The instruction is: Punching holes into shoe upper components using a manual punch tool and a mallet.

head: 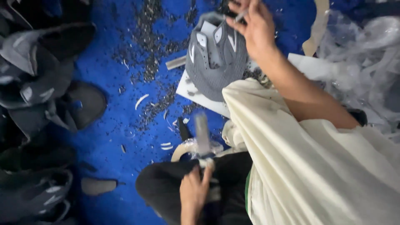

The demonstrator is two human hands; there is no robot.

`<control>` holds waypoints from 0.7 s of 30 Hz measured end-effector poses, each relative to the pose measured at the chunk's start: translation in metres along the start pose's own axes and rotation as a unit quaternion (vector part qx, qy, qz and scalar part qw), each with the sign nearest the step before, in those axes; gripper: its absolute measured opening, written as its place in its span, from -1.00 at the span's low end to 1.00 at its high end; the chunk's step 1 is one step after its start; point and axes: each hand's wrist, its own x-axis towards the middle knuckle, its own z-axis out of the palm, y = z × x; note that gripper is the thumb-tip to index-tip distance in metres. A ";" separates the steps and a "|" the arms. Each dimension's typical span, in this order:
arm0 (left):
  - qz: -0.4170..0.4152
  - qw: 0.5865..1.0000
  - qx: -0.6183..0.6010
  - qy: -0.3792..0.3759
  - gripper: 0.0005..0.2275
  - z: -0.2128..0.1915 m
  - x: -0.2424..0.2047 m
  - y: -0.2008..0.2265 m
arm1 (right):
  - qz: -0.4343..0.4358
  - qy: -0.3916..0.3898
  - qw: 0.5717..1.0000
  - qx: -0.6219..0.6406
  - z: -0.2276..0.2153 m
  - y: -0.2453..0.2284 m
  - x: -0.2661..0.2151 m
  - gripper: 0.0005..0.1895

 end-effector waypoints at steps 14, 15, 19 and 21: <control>0.367 0.872 -0.193 0.262 -0.46 0.014 0.313 0.199 | 0.053 0.089 0.983 0.154 -0.078 -0.043 -0.073 -0.80; 0.372 0.870 -0.194 0.259 -0.46 -0.006 0.313 0.210 | 0.047 0.091 0.983 0.153 -0.083 -0.052 -0.065 -0.80; 0.281 0.675 -0.548 0.406 -0.75 -0.088 0.293 0.186 | 0.043 0.201 0.976 0.067 -0.098 -0.084 -0.035 -0.78; 0.173 0.503 -0.741 0.411 -0.70 -0.094 0.272 0.137 | 0.040 0.248 0.968 -0.008 -0.124 -0.108 -0.013 -0.76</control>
